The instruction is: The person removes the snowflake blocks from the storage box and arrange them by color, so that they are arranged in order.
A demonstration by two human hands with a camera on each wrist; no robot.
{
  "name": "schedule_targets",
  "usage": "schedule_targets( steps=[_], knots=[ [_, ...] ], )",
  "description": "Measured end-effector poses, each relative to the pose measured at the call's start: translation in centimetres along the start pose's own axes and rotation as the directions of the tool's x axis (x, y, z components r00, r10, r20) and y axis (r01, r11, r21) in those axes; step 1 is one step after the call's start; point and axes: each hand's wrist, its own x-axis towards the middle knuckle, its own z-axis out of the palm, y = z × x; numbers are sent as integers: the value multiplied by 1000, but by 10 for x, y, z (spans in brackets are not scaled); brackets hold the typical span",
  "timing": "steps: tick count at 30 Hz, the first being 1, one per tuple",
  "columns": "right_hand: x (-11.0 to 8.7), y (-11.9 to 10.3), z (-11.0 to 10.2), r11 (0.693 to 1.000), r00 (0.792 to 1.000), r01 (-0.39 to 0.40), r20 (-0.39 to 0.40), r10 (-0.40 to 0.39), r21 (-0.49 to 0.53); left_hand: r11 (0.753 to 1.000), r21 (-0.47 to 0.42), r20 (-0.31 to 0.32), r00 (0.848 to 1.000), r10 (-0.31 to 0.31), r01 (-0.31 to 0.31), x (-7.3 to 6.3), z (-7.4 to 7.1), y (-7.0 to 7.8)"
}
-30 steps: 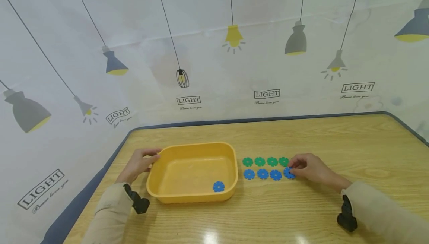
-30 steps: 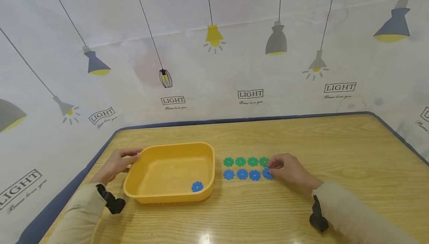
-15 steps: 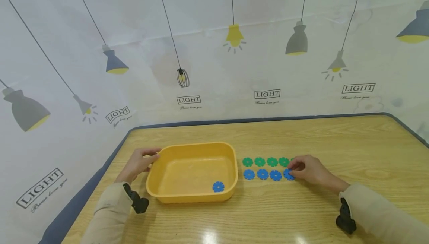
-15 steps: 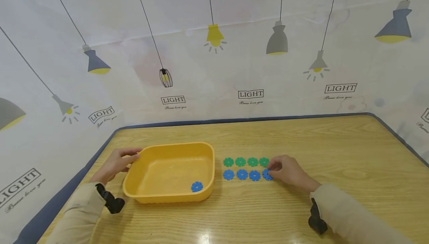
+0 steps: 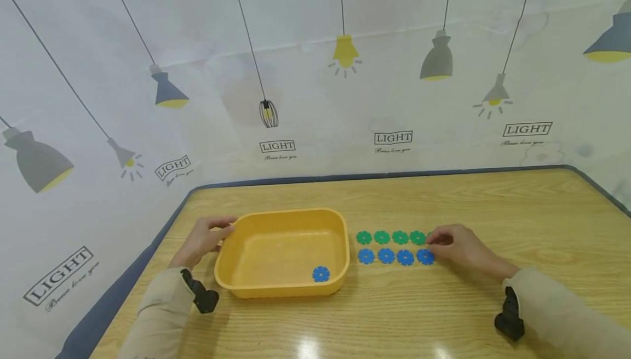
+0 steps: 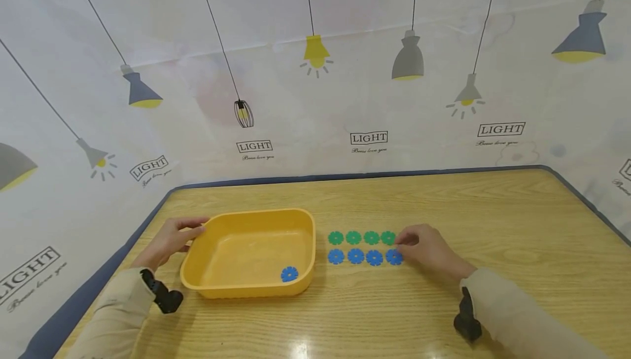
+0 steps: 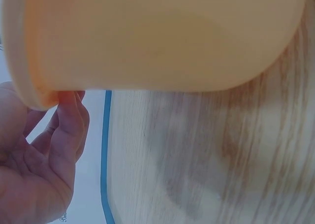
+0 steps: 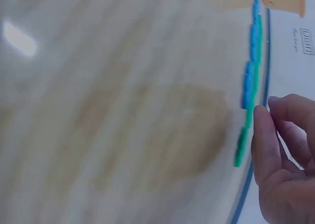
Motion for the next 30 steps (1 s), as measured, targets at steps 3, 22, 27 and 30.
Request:
schedule_targets(
  steps=[3,22,27,30],
  knots=[
    [2,-6,-9,998,1000,-20,-4,20,57,1000,-4,-2,1000,0,0,0,0,0],
    [38,-97,19,945,962,117,201,-184,305,1000,-3,-7,1000,-1,1,1,0,0],
    [55,-125,40,946,933,191,250,-257,261,1000,-1,3,1000,-5,5,1,0,0],
    [67,-139,51,942,916,216,282,-287,255,1000,-4,5,1000,-3,3,1,-1,0]
  ],
)
